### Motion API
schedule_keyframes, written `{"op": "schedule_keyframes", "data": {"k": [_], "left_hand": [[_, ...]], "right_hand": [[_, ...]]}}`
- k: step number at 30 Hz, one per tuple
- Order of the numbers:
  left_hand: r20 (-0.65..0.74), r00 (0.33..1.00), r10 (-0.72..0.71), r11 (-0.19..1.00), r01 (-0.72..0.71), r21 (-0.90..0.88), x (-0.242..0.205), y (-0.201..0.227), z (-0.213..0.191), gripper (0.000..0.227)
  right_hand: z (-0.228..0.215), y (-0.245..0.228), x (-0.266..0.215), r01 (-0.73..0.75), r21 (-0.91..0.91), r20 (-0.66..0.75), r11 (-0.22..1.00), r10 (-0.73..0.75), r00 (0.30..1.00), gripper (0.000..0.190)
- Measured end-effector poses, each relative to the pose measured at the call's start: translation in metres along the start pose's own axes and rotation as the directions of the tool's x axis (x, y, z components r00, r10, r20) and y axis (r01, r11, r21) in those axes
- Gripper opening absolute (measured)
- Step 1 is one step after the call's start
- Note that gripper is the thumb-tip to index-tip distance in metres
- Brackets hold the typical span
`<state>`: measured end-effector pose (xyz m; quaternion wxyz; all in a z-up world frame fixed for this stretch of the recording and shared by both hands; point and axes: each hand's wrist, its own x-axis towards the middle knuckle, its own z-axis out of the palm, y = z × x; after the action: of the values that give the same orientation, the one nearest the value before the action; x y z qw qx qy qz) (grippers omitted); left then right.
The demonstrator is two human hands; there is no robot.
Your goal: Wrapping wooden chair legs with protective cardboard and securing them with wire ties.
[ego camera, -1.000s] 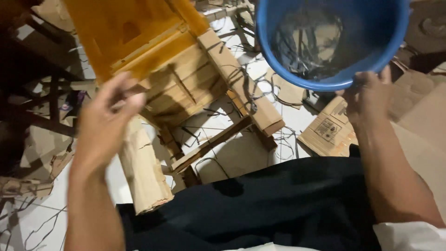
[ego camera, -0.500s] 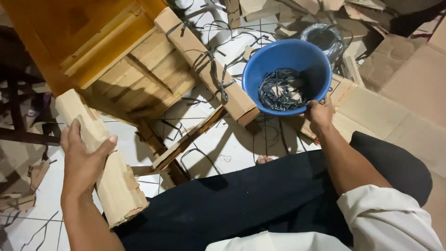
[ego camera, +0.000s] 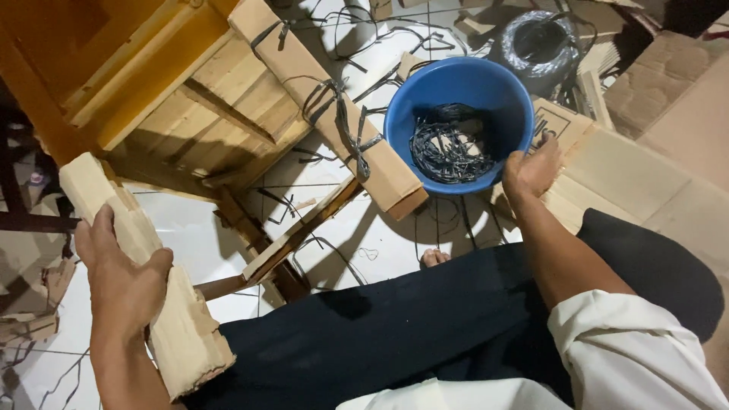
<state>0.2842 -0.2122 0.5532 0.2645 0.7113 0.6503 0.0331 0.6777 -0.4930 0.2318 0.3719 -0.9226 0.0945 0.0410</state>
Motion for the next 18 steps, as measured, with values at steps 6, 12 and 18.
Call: {"op": "schedule_keyframes", "data": {"k": [6, 12, 18], "left_hand": [[-0.020, 1.000, 0.016, 0.999, -0.015, 0.038, 0.005, -0.001, 0.004, 0.086], [-0.036, 0.999, -0.015, 0.999, 0.017, 0.040, 0.006, 0.004, 0.005, 0.085], [-0.063, 0.998, -0.012, 1.000, 0.013, 0.010, 0.014, -0.001, 0.009, 0.084]], "right_hand": [[0.003, -0.053, -0.015, 0.579, -0.248, 0.286, 0.777, -0.513, 0.809, 0.018], [0.072, -0.044, -0.003, 0.493, -0.293, 0.777, 0.819, -0.096, 0.622, 0.019], [0.119, -0.039, -0.014, 0.472, -0.468, 0.752, 0.747, 0.057, 0.656, 0.028]]}}
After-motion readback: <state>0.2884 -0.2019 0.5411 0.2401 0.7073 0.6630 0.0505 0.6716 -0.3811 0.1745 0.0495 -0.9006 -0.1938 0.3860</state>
